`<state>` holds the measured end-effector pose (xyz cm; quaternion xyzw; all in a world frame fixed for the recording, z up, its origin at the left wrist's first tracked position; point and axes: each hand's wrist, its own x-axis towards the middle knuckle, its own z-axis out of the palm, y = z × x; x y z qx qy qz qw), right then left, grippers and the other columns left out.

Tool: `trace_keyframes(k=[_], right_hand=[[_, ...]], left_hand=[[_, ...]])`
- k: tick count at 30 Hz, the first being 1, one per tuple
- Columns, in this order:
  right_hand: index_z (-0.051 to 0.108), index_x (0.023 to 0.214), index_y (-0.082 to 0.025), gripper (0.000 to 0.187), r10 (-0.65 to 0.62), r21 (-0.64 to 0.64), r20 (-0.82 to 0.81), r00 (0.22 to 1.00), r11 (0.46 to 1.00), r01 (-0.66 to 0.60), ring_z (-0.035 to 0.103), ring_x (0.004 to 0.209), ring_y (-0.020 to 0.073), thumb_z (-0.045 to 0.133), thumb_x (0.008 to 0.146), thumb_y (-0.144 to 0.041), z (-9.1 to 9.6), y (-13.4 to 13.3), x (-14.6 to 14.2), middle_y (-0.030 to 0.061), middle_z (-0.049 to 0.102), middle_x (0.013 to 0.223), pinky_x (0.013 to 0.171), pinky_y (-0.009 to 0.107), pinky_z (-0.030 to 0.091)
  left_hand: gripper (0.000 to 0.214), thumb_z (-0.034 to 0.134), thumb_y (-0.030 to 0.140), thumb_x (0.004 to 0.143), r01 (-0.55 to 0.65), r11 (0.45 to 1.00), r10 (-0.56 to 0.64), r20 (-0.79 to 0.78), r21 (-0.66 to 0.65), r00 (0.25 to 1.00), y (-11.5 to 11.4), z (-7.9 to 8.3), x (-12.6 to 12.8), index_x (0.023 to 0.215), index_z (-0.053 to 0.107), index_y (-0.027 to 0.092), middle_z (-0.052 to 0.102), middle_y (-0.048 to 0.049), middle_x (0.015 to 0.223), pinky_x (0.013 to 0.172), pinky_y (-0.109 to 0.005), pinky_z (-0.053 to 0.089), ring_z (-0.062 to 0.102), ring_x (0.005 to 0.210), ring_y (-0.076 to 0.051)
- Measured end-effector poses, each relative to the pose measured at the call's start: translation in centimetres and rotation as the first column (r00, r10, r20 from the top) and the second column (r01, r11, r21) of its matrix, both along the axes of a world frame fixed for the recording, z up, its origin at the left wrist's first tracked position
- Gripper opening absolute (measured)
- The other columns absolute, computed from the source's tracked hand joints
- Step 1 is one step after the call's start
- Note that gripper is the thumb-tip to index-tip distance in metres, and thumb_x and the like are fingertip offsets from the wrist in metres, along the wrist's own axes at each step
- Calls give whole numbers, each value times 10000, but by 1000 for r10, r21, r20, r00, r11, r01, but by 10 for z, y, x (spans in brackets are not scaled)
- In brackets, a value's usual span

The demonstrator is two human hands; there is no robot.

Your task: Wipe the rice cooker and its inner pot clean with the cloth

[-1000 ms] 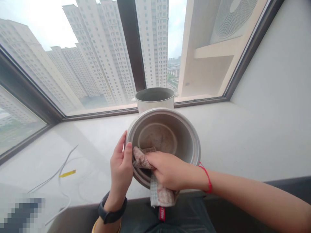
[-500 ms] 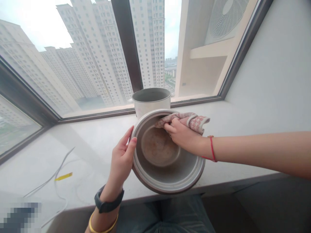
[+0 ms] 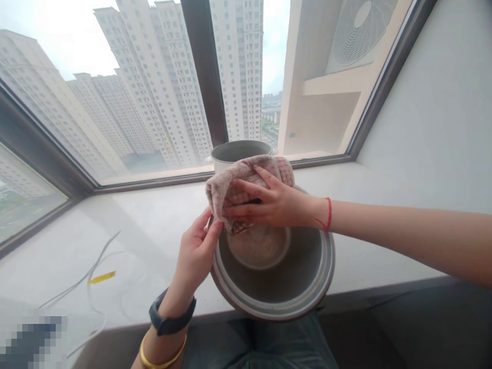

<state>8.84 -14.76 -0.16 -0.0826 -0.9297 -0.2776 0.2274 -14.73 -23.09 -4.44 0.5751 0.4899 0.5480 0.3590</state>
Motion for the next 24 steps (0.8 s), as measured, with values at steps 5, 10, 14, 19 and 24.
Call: trace_keyframes(k=[5,10,14,19,24], right_hand=[[556,1425,-413,558,-104,77,-4,995,992,104,394,1415,377,591,939,-140,-1,10,0,21,498,1538,926,530,487],[634,1387,-267,530,-329,-186,-141,934,935,301,469,1307,352,552,892,-98,-17,-2,18,96,471,1546,983,512,480],[669,1348,-232,592,-524,-450,-293,800,814,368,506,1290,336,500,815,-38,-36,-35,33,101,417,1575,1061,535,464],[639,1378,-246,599,-677,-677,-536,505,702,222,460,1393,310,511,814,-90,-71,-83,31,83,415,1559,1176,512,398],[624,1383,-261,542,-735,-731,-671,98,678,77,417,1424,305,580,848,-191,-111,-119,1,104,429,1464,1198,500,361]], left_hand=[[784,739,509,824,-2,999,2,0,-43,1000,-1,-2,-5,1479,529,134,681,-11,664,566,-235,513,615,590,-158],[869,754,521,792,-56,993,67,107,-102,992,-9,-8,-6,1524,471,148,578,37,526,478,-246,488,572,489,-164],[908,774,529,767,-102,988,119,144,-118,982,-19,-10,-4,1531,460,153,610,30,552,413,-222,433,530,450,-144],[796,764,490,793,-259,962,269,133,-82,954,-36,-8,7,1488,526,182,611,45,536,390,-188,377,433,408,-94],[702,779,450,798,-429,903,420,187,9,888,-48,-27,20,1427,595,198,789,-48,951,645,-216,555,678,694,-152]])
